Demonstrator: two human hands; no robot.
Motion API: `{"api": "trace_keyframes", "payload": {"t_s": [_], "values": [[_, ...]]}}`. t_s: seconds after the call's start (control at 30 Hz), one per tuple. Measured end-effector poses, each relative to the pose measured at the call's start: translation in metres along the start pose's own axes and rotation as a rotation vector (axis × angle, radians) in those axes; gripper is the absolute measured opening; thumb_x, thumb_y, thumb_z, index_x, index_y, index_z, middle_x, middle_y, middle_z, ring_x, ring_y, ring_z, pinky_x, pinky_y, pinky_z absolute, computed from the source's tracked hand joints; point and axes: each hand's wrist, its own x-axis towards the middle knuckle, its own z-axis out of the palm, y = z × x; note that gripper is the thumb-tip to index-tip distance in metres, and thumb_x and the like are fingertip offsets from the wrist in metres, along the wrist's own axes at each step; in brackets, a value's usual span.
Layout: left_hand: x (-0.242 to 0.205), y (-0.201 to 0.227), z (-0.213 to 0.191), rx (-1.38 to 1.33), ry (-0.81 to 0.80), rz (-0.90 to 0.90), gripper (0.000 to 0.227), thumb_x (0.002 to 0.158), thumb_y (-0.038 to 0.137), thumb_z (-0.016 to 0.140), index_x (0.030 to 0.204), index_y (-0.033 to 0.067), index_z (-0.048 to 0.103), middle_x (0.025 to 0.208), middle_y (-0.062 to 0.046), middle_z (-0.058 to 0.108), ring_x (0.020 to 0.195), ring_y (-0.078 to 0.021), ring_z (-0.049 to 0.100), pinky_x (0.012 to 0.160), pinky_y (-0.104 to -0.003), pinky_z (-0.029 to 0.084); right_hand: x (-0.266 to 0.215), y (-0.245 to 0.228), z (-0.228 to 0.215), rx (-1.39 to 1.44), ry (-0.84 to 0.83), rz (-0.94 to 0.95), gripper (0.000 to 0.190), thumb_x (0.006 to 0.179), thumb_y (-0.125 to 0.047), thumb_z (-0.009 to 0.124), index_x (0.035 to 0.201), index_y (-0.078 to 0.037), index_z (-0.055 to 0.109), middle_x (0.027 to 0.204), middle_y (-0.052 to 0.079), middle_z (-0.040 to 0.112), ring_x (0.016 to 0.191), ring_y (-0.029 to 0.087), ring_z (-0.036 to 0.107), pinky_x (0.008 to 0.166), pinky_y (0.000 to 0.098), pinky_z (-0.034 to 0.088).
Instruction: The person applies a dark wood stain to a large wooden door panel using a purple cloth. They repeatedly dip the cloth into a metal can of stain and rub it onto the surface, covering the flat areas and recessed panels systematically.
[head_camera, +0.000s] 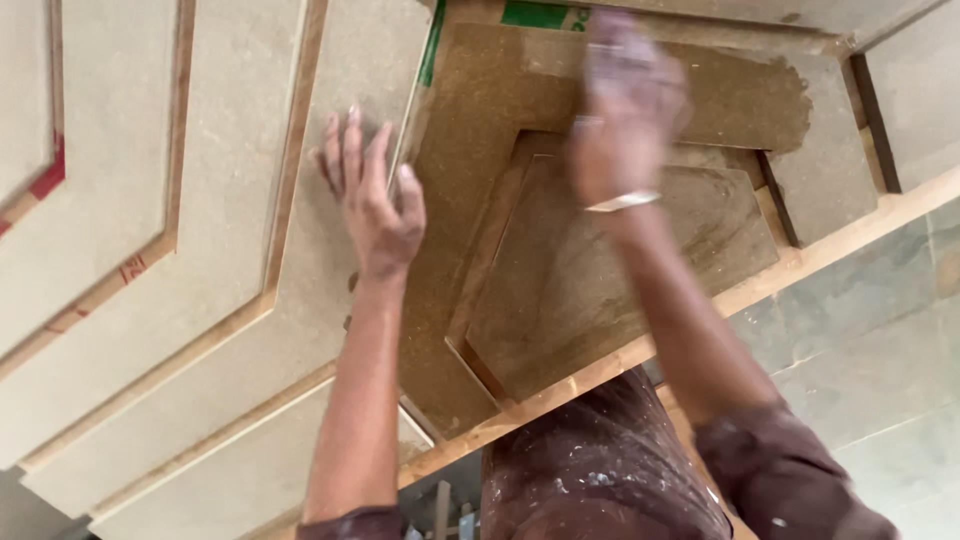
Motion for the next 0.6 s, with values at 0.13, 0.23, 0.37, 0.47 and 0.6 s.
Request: {"api": "trace_keyframes", "payload": {"t_s": [0.13,0.23,0.37,0.47,0.6], "values": [[0.030,0.024,0.024,-0.103,0.016,0.012,0.053,0.101,0.025,0.044,0.149,0.0035,0.052,0.162,-0.014,0.042,0.158,-0.0320,0.026,0.134,-0.052,0.008,0.027,-0.080,0.043,0.045,-0.012,-0.246,0.064,0.084,0.003,0.055,0.147,-0.010,0.056,0.150,0.016,0.048,0.139,0.038,0.036,0.112,0.0533,0.029],[0.033,0.024,0.024,-0.092,-0.019,0.024,0.053,0.101,0.027,0.046,0.148,0.0036,0.053,0.160,-0.014,0.044,0.157,-0.0325,0.026,0.133,-0.053,0.007,0.018,-0.031,0.042,0.011,0.012,-0.361,0.060,0.093,-0.004,0.060,0.151,-0.016,0.056,0.156,0.012,0.045,0.143,0.035,0.036,0.116,0.0533,0.029],[0.041,0.026,0.029,-0.037,-0.018,0.086,0.053,0.100,0.032,0.048,0.145,0.0056,0.056,0.161,-0.014,0.043,0.156,-0.0323,0.026,0.130,-0.055,0.002,-0.023,0.115,-0.006,-0.145,0.004,0.041,0.077,0.087,0.000,0.059,0.160,-0.023,0.053,0.162,0.014,0.035,0.145,0.038,0.031,0.118,0.0588,0.023],[0.036,0.027,0.024,-0.020,-0.065,0.071,0.053,0.099,0.033,0.048,0.143,0.0069,0.059,0.161,-0.014,0.043,0.155,-0.0324,0.026,0.128,-0.054,-0.001,-0.069,0.183,-0.047,-0.147,0.015,0.403,0.076,0.091,0.006,0.059,0.162,-0.017,0.047,0.165,0.017,0.034,0.147,0.043,0.030,0.120,0.0595,0.022],[0.037,0.029,0.025,-0.048,-0.059,0.085,0.052,0.099,0.034,0.047,0.142,0.0071,0.060,0.162,-0.014,0.042,0.156,-0.0314,0.024,0.128,-0.053,-0.004,-0.125,0.201,-0.061,-0.121,-0.060,0.654,0.088,0.081,0.012,0.057,0.163,-0.018,0.041,0.163,0.019,0.031,0.141,0.043,0.029,0.119,0.0575,0.018]]}}
